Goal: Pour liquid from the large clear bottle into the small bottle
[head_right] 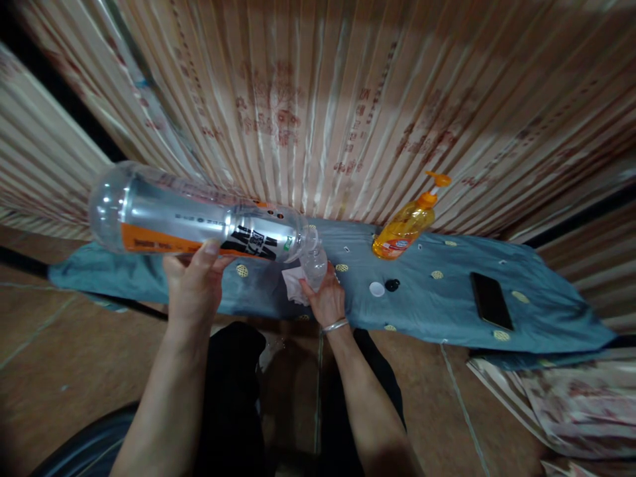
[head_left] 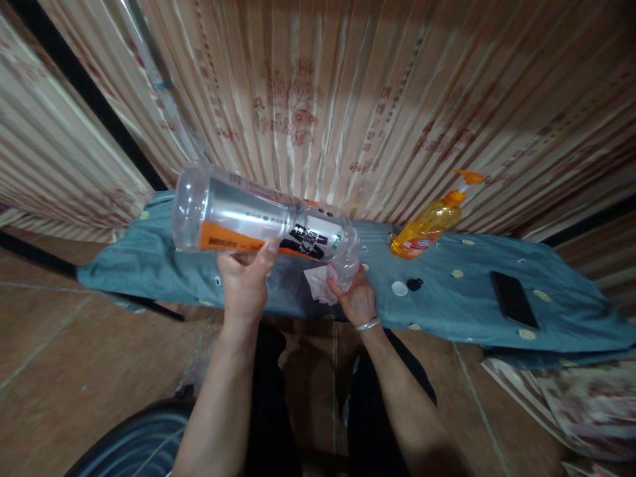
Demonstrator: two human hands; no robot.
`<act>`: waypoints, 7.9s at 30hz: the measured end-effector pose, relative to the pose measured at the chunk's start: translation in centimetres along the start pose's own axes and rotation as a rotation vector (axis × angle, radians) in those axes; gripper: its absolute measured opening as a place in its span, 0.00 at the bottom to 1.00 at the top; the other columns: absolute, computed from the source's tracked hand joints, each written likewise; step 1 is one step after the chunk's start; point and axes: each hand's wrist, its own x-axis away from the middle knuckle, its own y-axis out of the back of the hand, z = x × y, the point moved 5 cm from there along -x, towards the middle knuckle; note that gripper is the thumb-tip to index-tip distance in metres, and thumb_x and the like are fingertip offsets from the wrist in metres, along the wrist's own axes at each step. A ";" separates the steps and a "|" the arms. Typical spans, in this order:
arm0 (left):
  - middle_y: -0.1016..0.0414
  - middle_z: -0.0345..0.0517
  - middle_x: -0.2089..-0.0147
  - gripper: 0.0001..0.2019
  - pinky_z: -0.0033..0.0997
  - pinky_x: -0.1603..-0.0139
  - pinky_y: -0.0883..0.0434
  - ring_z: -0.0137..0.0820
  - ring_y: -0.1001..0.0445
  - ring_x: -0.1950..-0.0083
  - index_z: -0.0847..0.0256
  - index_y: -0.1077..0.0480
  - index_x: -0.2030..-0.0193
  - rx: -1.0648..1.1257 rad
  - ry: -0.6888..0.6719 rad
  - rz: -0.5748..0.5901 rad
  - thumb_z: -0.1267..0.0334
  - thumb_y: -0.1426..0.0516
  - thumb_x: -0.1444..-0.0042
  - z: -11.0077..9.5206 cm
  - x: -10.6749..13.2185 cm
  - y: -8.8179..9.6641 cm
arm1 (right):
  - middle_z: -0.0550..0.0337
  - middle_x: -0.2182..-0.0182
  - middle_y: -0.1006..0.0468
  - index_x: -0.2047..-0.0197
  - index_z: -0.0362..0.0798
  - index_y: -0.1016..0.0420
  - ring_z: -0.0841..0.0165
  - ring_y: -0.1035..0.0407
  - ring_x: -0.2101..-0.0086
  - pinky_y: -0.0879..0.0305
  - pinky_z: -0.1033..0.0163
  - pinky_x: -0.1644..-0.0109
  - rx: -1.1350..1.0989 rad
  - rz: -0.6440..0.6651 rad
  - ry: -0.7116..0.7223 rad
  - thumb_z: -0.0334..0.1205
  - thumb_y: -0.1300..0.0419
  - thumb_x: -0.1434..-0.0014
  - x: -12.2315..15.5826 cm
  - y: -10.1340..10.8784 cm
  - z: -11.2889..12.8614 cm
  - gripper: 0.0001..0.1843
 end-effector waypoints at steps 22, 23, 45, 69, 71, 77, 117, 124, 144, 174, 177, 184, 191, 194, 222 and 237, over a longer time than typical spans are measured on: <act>0.19 0.39 0.70 0.15 0.26 0.65 0.23 0.28 0.22 0.69 0.59 0.22 0.70 0.043 -0.014 0.035 0.51 0.29 0.57 0.1 0.0 -0.1 | 0.36 0.54 0.17 0.37 0.36 0.37 0.51 0.19 0.57 0.24 0.53 0.55 0.033 0.006 -0.011 0.62 0.42 0.37 0.0 0.2 0.4 0.40; 0.19 0.39 0.69 0.15 0.26 0.66 0.23 0.27 0.22 0.68 0.59 0.22 0.70 0.040 -0.018 0.041 0.51 0.29 0.56 0.1 0.0 -0.1 | 0.36 0.54 0.17 0.36 0.36 0.37 0.51 0.19 0.57 0.24 0.53 0.55 0.028 0.007 -0.008 0.61 0.42 0.37 0.1 0.2 0.4 0.40; 0.18 0.38 0.68 0.17 0.30 0.60 0.20 0.30 0.19 0.67 0.57 0.22 0.65 0.060 -0.026 0.046 0.50 0.27 0.58 0.1 -0.1 0.0 | 0.38 0.54 0.17 0.36 0.37 0.38 0.52 0.19 0.57 0.23 0.53 0.57 0.049 -0.027 0.056 0.62 0.41 0.36 0.2 -0.2 -0.1 0.40; 0.17 0.39 0.68 0.17 0.27 0.63 0.21 0.28 0.20 0.68 0.57 0.21 0.70 0.006 -0.019 0.056 0.47 0.27 0.58 -0.3 -0.1 -0.2 | 0.37 0.53 0.17 0.35 0.36 0.39 0.51 0.19 0.56 0.23 0.53 0.55 0.053 -0.012 0.040 0.59 0.39 0.37 0.2 -0.2 0.0 0.40; 0.17 0.39 0.68 0.16 0.26 0.64 0.21 0.28 0.20 0.68 0.57 0.21 0.70 0.004 -0.028 0.059 0.48 0.28 0.57 -0.3 -0.1 -0.2 | 0.38 0.54 0.17 0.35 0.36 0.39 0.51 0.19 0.56 0.23 0.53 0.55 0.054 -0.004 0.026 0.59 0.38 0.38 0.2 -0.1 0.0 0.40; 0.18 0.39 0.68 0.14 0.26 0.65 0.22 0.28 0.20 0.68 0.56 0.21 0.68 0.030 -0.051 0.065 0.50 0.28 0.55 -0.1 -0.2 -0.1 | 0.38 0.54 0.17 0.36 0.38 0.38 0.51 0.19 0.57 0.23 0.53 0.56 0.023 -0.004 0.014 0.60 0.40 0.37 0.2 0.1 0.2 0.39; 0.17 0.43 0.68 0.21 0.37 0.57 0.19 0.35 0.19 0.65 0.54 0.23 0.69 -0.030 -0.043 0.103 0.40 0.30 0.56 -0.5 -0.3 -0.5 | 0.38 0.55 0.17 0.36 0.38 0.38 0.51 0.19 0.57 0.24 0.53 0.57 0.028 0.011 0.011 0.61 0.42 0.37 0.2 -0.1 0.1 0.39; 0.18 0.42 0.67 0.20 0.38 0.55 0.20 0.35 0.19 0.65 0.55 0.23 0.67 -0.057 -0.061 0.123 0.41 0.31 0.55 -0.8 -0.3 -0.8 | 0.39 0.54 0.17 0.36 0.38 0.38 0.51 0.19 0.56 0.23 0.53 0.55 0.038 0.021 0.004 0.59 0.39 0.38 0.1 0.0 0.2 0.39; 0.17 0.43 0.66 0.23 0.34 0.58 0.19 0.34 0.18 0.65 0.56 0.23 0.65 -0.005 -0.093 0.135 0.41 0.28 0.57 -1.0 -0.6 -1.1 | 0.39 0.55 0.17 0.36 0.36 0.38 0.53 0.19 0.57 0.23 0.56 0.57 0.088 0.024 0.011 0.58 0.38 0.38 0.1 0.1 0.4 0.39; 0.20 0.42 0.67 0.33 0.33 0.63 0.20 0.33 0.20 0.68 0.58 0.23 0.50 -0.061 -0.257 0.160 0.38 0.29 0.57 -1.9 -1.1 -1.7 | 0.35 0.53 0.17 0.35 0.33 0.37 0.50 0.19 0.56 0.23 0.53 0.55 0.039 0.030 0.023 0.59 0.39 0.38 0.1 -0.1 0.2 0.41; 0.21 0.42 0.67 0.35 0.33 0.66 0.21 0.34 0.20 0.69 0.58 0.23 0.47 -0.073 -0.281 0.166 0.36 0.30 0.56 -2.1 -1.0 -1.8 | 0.36 0.53 0.17 0.35 0.34 0.37 0.50 0.19 0.56 0.23 0.53 0.56 0.030 0.011 0.024 0.60 0.40 0.37 0.2 -0.1 0.1 0.41; 0.21 0.41 0.68 0.33 0.30 0.67 0.22 0.32 0.21 0.70 0.59 0.22 0.52 -0.052 -0.278 0.160 0.37 0.29 0.59 -2.4 -1.0 -1.9 | 0.34 0.53 0.18 0.35 0.33 0.38 0.49 0.19 0.56 0.23 0.51 0.54 0.036 -0.002 0.036 0.61 0.41 0.37 0.3 -0.4 -0.1 0.42; 0.21 0.41 0.69 0.27 0.29 0.68 0.23 0.31 0.22 0.72 0.59 0.23 0.61 -0.060 -0.291 0.181 0.38 0.29 0.57 -2.7 -1.0 -2.1 | 0.36 0.54 0.17 0.35 0.34 0.36 0.50 0.19 0.56 0.22 0.52 0.55 0.016 -0.027 0.046 0.62 0.42 0.37 0.3 -0.3 0.0 0.41; 0.22 0.41 0.70 0.25 0.30 0.69 0.23 0.31 0.22 0.72 0.58 0.24 0.62 -0.055 -0.306 0.191 0.39 0.29 0.56 -2.8 -1.1 -2.1 | 0.36 0.54 0.17 0.35 0.34 0.36 0.51 0.19 0.57 0.22 0.52 0.55 0.010 -0.027 0.055 0.61 0.42 0.37 0.3 -0.2 0.0 0.41; 0.21 0.40 0.73 0.26 0.30 0.70 0.24 0.32 0.22 0.74 0.59 0.24 0.63 -0.105 -0.253 0.179 0.39 0.30 0.57 -2.9 -1.1 -2.2 | 0.33 0.51 0.18 0.34 0.32 0.38 0.50 0.19 0.55 0.22 0.52 0.56 0.069 -0.017 0.080 0.62 0.41 0.36 0.4 -0.3 0.0 0.43; 0.21 0.41 0.72 0.24 0.32 0.71 0.23 0.33 0.21 0.73 0.56 0.26 0.67 -0.095 -0.285 0.216 0.38 0.30 0.56 -2.8 -1.3 -2.4 | 0.35 0.52 0.18 0.34 0.33 0.38 0.51 0.20 0.55 0.23 0.53 0.55 0.075 0.028 0.028 0.61 0.40 0.36 0.3 -0.3 0.1 0.43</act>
